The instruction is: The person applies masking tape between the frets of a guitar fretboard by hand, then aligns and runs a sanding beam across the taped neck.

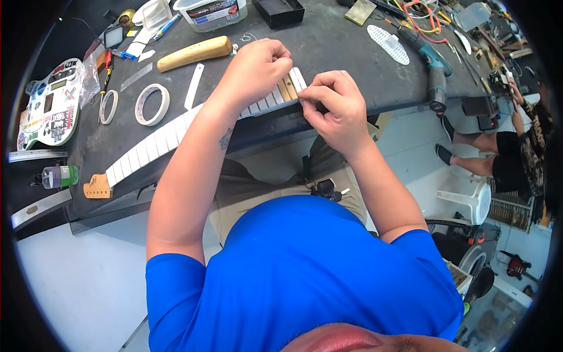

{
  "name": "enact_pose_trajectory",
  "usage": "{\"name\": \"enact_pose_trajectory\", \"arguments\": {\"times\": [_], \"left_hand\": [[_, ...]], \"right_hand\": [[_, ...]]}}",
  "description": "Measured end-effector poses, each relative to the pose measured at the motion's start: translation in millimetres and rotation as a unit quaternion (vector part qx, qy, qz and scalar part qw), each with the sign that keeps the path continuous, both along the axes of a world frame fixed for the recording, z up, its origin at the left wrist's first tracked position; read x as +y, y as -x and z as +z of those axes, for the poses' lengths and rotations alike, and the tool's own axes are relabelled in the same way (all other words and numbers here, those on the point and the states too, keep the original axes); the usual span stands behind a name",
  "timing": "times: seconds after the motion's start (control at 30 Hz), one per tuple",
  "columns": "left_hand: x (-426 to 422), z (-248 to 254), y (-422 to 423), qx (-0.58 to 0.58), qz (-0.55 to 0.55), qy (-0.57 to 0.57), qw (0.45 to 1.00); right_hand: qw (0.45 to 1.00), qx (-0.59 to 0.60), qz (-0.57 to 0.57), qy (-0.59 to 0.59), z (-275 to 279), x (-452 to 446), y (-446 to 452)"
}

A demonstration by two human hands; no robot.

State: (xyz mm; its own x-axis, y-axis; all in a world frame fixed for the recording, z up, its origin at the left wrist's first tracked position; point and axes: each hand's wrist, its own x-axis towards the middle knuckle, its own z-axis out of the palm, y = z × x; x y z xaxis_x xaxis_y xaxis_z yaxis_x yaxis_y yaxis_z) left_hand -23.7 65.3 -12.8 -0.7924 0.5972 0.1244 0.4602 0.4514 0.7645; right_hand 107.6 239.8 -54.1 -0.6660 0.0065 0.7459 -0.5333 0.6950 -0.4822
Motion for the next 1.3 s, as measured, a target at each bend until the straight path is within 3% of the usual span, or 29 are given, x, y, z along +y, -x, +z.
{"name": "enact_pose_trajectory", "arguments": {"times": [0.13,0.43,1.3], "left_hand": [[2.9,10.1,-1.1,-0.038,0.005,0.058,0.998],[5.4,3.8,3.2,-0.012,-0.008,0.077,0.997],[2.7,11.3,0.3,-0.106,0.016,0.061,0.992]], "right_hand": [[1.0,0.003,-0.003,-0.002,-1.5,-0.2,0.5],[1.0,0.016,-0.008,-0.015,-3.1,-0.7,1.4],[0.998,0.042,-0.01,-0.039,-8.4,1.2,2.1]]}}
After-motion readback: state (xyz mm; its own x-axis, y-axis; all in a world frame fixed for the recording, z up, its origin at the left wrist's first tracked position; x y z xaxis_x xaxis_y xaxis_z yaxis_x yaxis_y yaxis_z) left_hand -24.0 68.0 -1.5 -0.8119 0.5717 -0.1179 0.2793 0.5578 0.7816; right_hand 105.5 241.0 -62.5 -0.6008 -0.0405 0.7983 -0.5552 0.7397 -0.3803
